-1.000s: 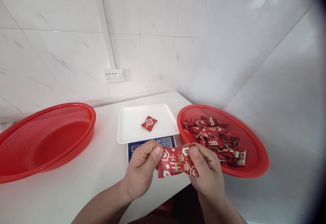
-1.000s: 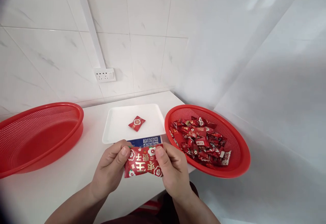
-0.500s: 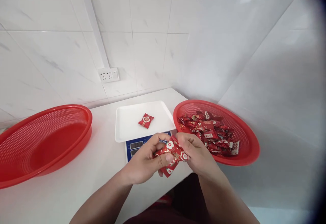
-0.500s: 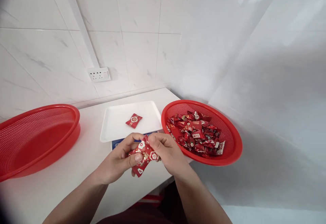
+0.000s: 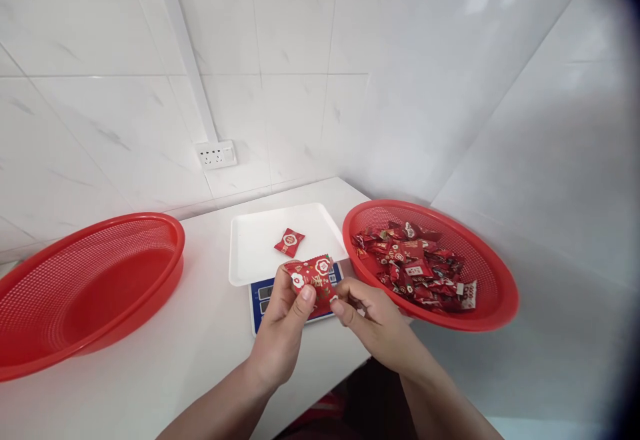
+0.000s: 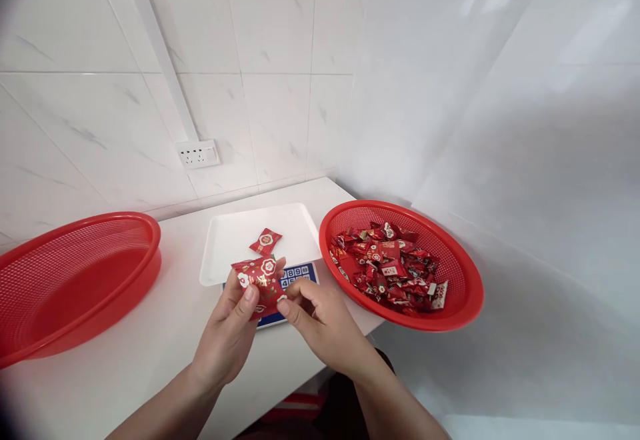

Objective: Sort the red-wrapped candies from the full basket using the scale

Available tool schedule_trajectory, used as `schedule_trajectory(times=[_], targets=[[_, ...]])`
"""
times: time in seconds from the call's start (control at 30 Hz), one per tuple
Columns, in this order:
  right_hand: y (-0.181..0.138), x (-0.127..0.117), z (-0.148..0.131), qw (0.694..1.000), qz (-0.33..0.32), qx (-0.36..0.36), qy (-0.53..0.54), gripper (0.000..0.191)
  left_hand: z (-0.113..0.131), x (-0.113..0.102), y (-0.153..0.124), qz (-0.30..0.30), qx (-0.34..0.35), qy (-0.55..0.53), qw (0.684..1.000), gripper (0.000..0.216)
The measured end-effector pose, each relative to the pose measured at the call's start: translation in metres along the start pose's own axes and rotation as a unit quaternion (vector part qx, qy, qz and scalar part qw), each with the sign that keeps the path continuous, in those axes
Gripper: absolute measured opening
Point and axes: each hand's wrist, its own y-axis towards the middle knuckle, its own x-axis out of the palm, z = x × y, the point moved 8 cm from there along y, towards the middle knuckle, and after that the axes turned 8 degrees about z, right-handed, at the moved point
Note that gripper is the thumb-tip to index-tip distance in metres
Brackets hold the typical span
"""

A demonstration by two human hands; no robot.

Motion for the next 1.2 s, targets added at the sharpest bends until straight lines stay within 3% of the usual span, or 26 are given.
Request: schedule_trajectory(times=[0.23,0.37,0.67,0.9,1.03,1.2], targets=[[0.0,-0.007,0.007,0.991,-0.058,0.043,0.11,0.042,0.001,-0.011,0.011,-0.028,-0.014,0.092,0.995,0.035],[0.003,-0.011,0.013,0.986,-0.025,0.072,0.147,0.039,0.001,-0.004,0.011,-0.079,-0.045,0.164,0.982,0.04],[0.001,-0.016,-0.005,0.996,0.035,0.023,0.083,0.044,0.001,-0.011,0.008,-0.011,-0.001,0.148,0.989,0.04],[-0.002,-0.012,0.001,0.989,0.052,0.017,0.136,0.042,0.002,-0.012,0.007,0.01,0.013,0.13,0.991,0.043],[0.002,-0.015,0.002,0.985,0.07,0.03,0.156,0.044,0.011,-0.011,0.007,-0.016,0.033,0.165,0.986,0.044],[0.006,-0.023,0.0,0.986,0.106,0.02,0.123,0.046,0.012,0.001,0.003,-0.101,0.045,0.233,0.966,0.045]])
